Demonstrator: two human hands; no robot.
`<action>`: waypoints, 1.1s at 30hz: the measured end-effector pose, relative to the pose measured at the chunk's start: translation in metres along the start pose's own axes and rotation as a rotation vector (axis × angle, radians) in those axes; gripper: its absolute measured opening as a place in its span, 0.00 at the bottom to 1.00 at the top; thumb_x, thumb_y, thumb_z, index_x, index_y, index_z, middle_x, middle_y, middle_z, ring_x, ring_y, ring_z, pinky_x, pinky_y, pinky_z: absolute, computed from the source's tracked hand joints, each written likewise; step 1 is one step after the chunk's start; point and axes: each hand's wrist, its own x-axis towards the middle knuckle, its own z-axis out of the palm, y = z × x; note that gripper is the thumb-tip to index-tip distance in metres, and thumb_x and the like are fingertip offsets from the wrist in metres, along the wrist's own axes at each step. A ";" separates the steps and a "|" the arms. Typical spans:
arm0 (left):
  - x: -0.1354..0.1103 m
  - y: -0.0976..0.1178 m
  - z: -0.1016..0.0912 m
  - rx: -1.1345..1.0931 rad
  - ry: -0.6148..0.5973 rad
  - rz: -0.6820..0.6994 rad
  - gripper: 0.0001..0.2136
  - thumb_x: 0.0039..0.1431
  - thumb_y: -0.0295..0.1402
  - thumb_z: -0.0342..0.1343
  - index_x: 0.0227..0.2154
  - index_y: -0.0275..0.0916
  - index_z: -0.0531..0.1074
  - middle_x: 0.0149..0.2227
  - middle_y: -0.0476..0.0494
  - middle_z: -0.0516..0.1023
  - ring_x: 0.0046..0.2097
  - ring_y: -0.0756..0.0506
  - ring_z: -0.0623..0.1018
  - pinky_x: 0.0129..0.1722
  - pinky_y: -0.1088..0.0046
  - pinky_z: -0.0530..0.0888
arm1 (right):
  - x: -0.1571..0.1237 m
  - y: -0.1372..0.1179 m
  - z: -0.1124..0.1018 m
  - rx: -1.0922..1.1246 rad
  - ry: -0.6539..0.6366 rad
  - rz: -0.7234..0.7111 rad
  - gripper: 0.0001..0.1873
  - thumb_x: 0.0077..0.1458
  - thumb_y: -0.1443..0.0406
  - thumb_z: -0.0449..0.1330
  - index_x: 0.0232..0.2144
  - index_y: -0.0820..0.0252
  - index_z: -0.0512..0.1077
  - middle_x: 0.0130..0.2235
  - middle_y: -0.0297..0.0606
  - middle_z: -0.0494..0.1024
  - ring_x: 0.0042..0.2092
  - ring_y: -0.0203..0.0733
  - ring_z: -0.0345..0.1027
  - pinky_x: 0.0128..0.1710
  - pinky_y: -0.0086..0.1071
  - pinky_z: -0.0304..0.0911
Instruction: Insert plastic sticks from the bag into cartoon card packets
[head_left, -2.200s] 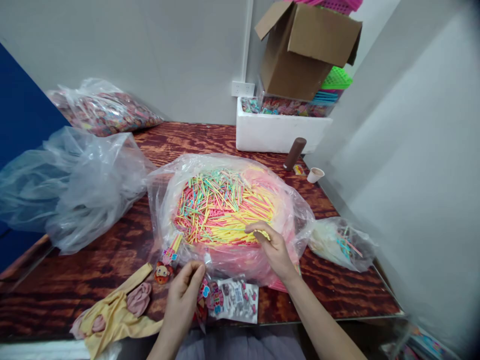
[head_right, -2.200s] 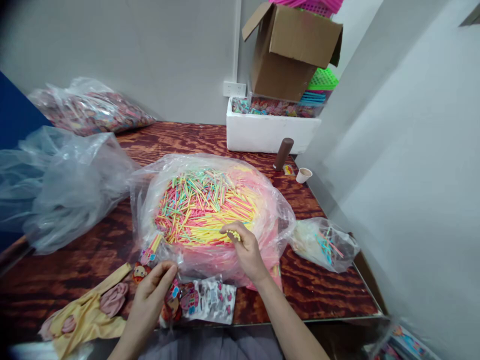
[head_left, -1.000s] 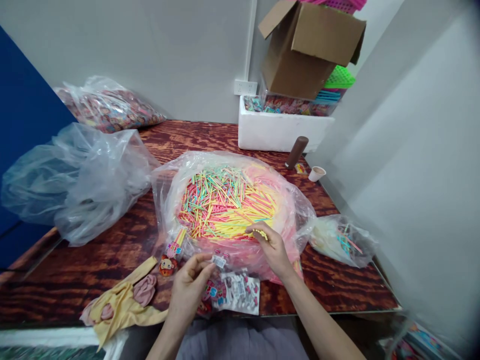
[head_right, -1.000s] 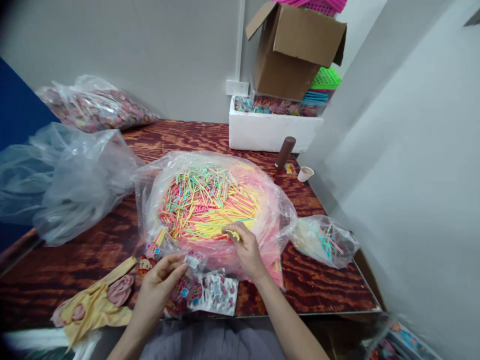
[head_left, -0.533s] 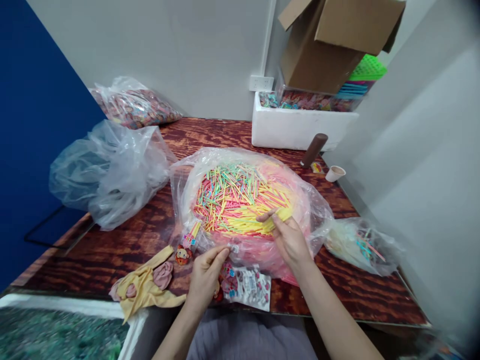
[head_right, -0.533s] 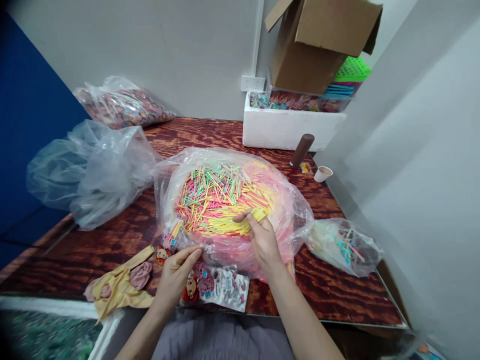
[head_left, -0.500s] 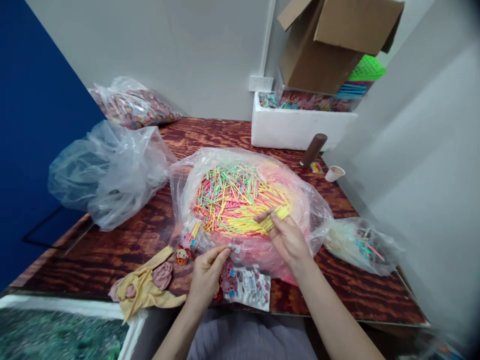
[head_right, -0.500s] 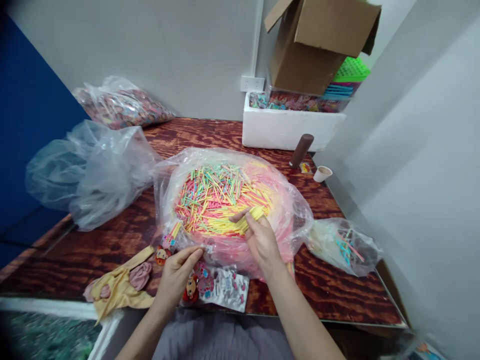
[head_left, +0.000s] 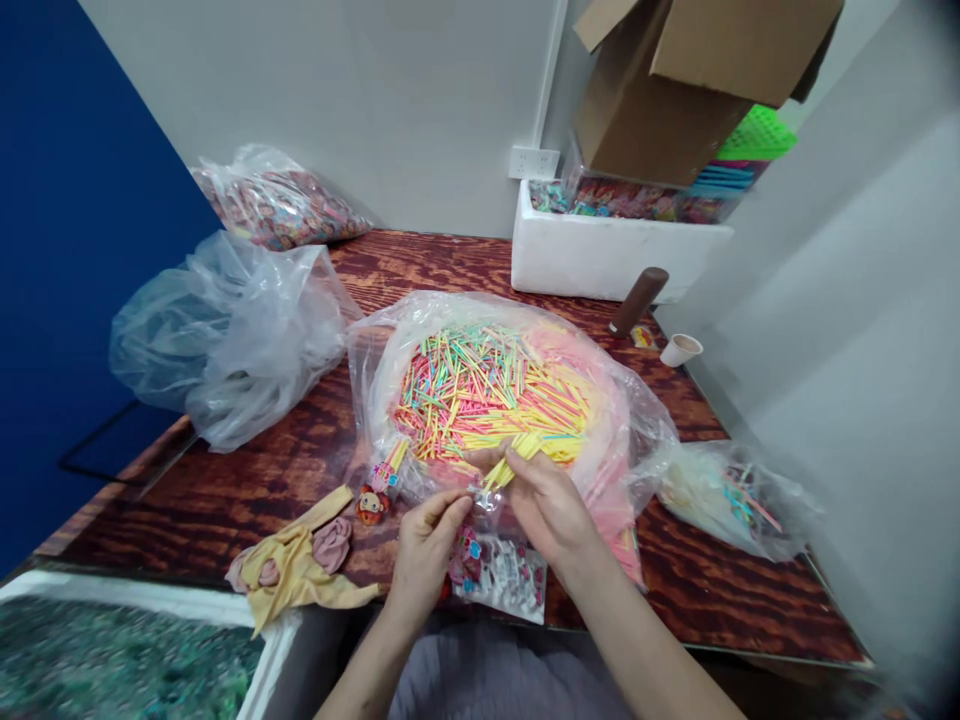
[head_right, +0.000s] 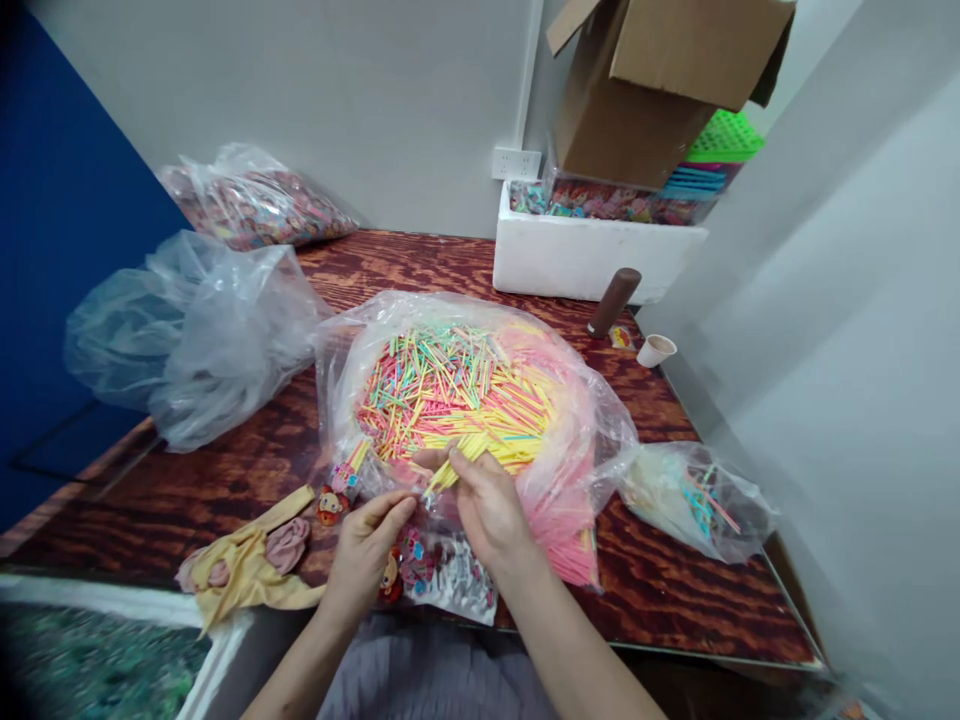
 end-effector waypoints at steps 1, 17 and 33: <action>0.000 -0.001 0.000 -0.013 -0.007 -0.001 0.14 0.53 0.43 0.61 0.32 0.37 0.81 0.31 0.44 0.82 0.34 0.45 0.78 0.36 0.72 0.74 | -0.003 0.001 -0.001 -0.049 0.007 0.008 0.11 0.53 0.56 0.65 0.32 0.58 0.76 0.38 0.42 0.83 0.50 0.51 0.74 0.55 0.47 0.64; -0.006 -0.004 0.000 -0.026 -0.022 0.034 0.11 0.54 0.41 0.60 0.30 0.38 0.81 0.31 0.45 0.82 0.34 0.45 0.78 0.35 0.73 0.74 | -0.005 0.004 -0.001 0.219 0.186 0.024 0.08 0.51 0.61 0.68 0.30 0.58 0.75 0.32 0.40 0.84 0.37 0.48 0.80 0.49 0.45 0.70; -0.003 -0.002 -0.011 0.278 -0.168 0.467 0.07 0.63 0.32 0.56 0.36 0.41 0.79 0.33 0.46 0.81 0.37 0.48 0.78 0.39 0.74 0.71 | -0.003 -0.014 0.010 -0.025 0.151 0.127 0.14 0.45 0.60 0.69 0.32 0.59 0.71 0.32 0.40 0.84 0.40 0.48 0.79 0.44 0.38 0.68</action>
